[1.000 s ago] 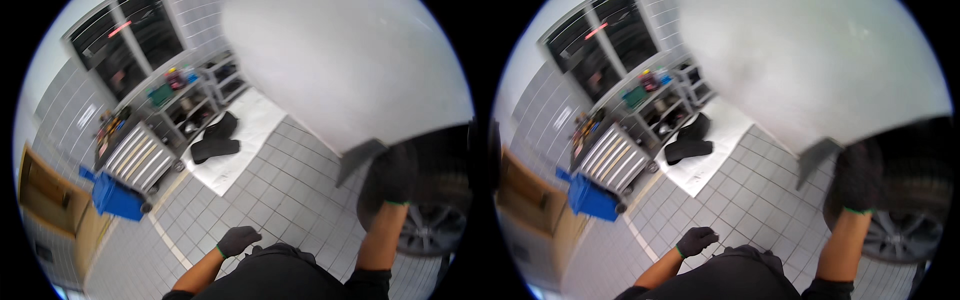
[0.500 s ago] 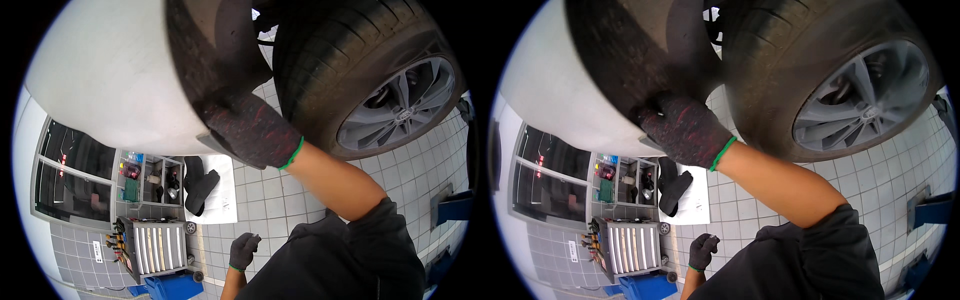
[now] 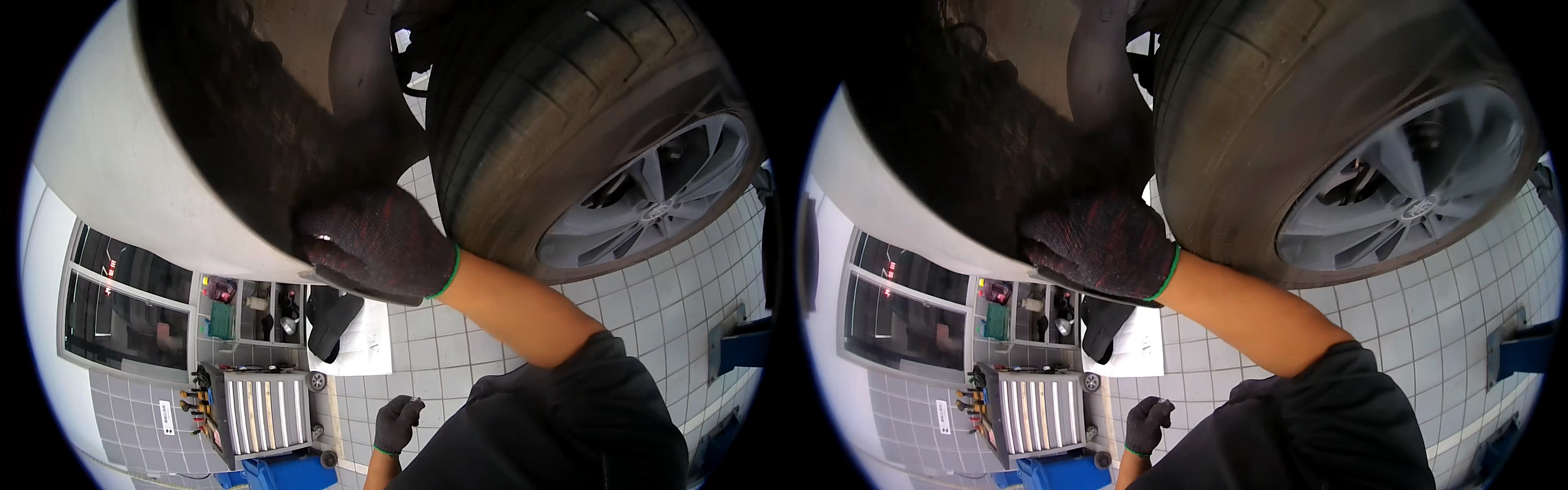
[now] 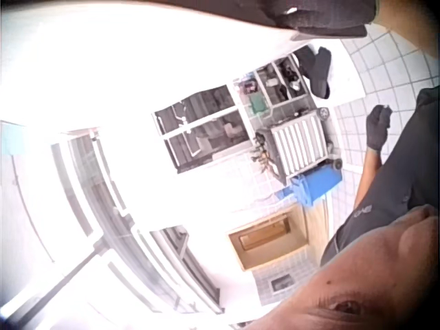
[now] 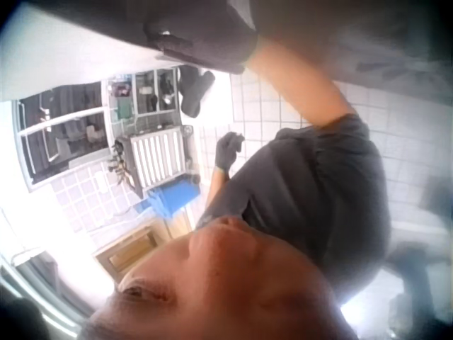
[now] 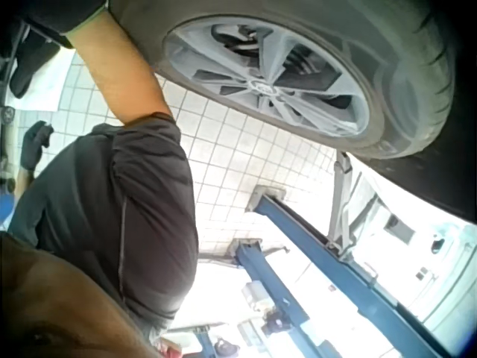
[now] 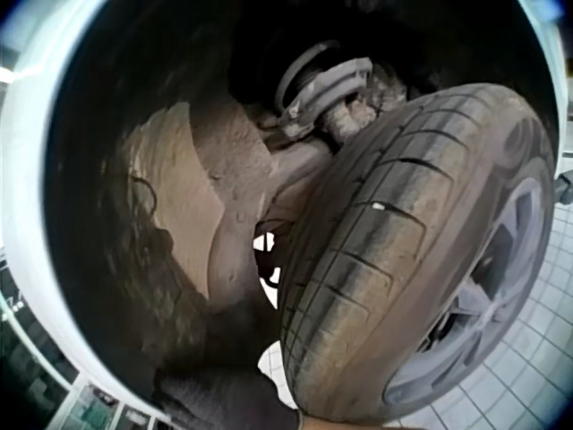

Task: The person works on the undercarriage of a white car elevated on a lift in a garage. They use a socket wrench to tighten bolts on the wheel well area and the rear bumper. The person also picks up a bolt from the floor and briefly consults a document on a workbench before returning to the vehicle.

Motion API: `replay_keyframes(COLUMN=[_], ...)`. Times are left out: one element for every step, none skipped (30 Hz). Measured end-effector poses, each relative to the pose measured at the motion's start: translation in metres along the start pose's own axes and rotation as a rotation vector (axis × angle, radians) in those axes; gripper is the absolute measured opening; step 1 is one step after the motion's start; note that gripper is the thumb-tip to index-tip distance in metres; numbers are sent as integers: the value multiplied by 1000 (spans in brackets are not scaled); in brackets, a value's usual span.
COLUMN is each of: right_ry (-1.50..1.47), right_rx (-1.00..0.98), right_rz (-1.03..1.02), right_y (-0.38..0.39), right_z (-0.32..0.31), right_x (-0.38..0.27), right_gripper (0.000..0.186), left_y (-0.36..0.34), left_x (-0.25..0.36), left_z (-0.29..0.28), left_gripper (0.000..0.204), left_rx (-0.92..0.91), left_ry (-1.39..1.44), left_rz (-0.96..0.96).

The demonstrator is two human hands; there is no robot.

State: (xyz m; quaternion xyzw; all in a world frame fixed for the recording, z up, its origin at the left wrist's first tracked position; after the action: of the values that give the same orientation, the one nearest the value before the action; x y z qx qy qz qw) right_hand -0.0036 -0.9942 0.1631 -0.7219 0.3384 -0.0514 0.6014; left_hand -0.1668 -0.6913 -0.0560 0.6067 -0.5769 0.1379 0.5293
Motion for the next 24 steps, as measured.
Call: replay_keyframes(right_ry=[-24, -47, -12, 19, 50, 52, 58, 64, 39, 12, -14, -132, -246, -360, -376, -396, -417, -390, -363, -336, -332, -318, -295, -437], right_rx=[-24, -49, -41, -32, -23, -37, -49, -61, -112, -164, -215, -201, -186, -170, -185, -208, -231, -288, -354, -418, -427, -436, -444, -385], right_rz=[19, 38, 34, 30, 26, 36, 46, 56, 83, 109, 136, 175, 217, 258, 301, 341, 382, 429, 472, 515, 516, 519, 534, 560], right_y=[-3, -5, -7, -8, -9, -11, -12, -13, -13, -11, -9, -8, -8, -9, -10, -13, -16, -19, -22, -24, -24, -22, -19, -17], right_z=[-3, -5, -9, -11, -13, -15, -18, -22, -24, -25, -27, -27, -24, -24, -25, -24, -24, -28, -33, -35, -29, -21, -17, -17], right_x=[1, 1, 1, -1, -3, -4, -5, -6, -7, -8, -8, -6, -2, -1, -1, -3, -5, -6, -9, -12, -9, -4, 1, 1], right_gripper=[18, 17, 17, 16, 16, 16, 17, 18, 18, 18, 18, 20, 21, 23, 26, 28, 31, 33, 35, 37, 38, 39, 40, 41], left_y=[-1, -1, -2, -1, -1, -1, -1, -2, -2, -2, -3, -3, -5, -4, -4, -3, -2, -1, 2, 5, 9, 7, 8, 16], left_x=[5, 8, 11, 12, 14, 16, 18, 19, 20, 19, 16, 12, 16, 23, 25, 23, 23, 25, 24, 21, 15, 0, 5, 11], left_z=[2, 4, 6, 7, 9, 10, 11, 12, 13, 15, 17, 18, 20, 24, 26, 28, 28, 26, 26, 25, 24, 22, 22, 20], left_gripper=[30, 30, 30, 31, 31, 31, 31, 31, 31, 31, 31, 31, 31, 31, 31, 31, 31, 32, 31, 29, 27, 30, 28, 27], left_rx=[5, 6, 7, 12, 13, 13, 12, 8, 3, 0, -7, -14, -28, -32, -32, -29, -25, -20, -15, -8, -1, 12, 6, 0], left_ry=[-15, 3, 22, 40, 40, 40, 39, 31, 22, 14, 21, 27, 32, -13, -15, -9, -4, -47, -19, 9, 36, 99, 37, -28], left_rz=[4, -4, -12, -22, -17, -11, -3, -2, -1, 0, 3, 6, 8, 24, 14, 1, -11, -15, -5, 5, 15, 44, 46, 50])
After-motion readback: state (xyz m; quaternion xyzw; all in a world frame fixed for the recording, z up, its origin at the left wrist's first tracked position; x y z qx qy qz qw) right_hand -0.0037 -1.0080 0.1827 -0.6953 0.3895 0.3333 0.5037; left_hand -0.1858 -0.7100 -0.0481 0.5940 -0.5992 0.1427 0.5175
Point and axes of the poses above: each hand's wrist, its own y-axis away from the middle knuckle, its own z-axis out of the palm, x = y × z, the point moved 3 cm from there along -y, towards the middle knuckle, and after that the axes turned 8 degrees about -x, right-handed, at the moved point
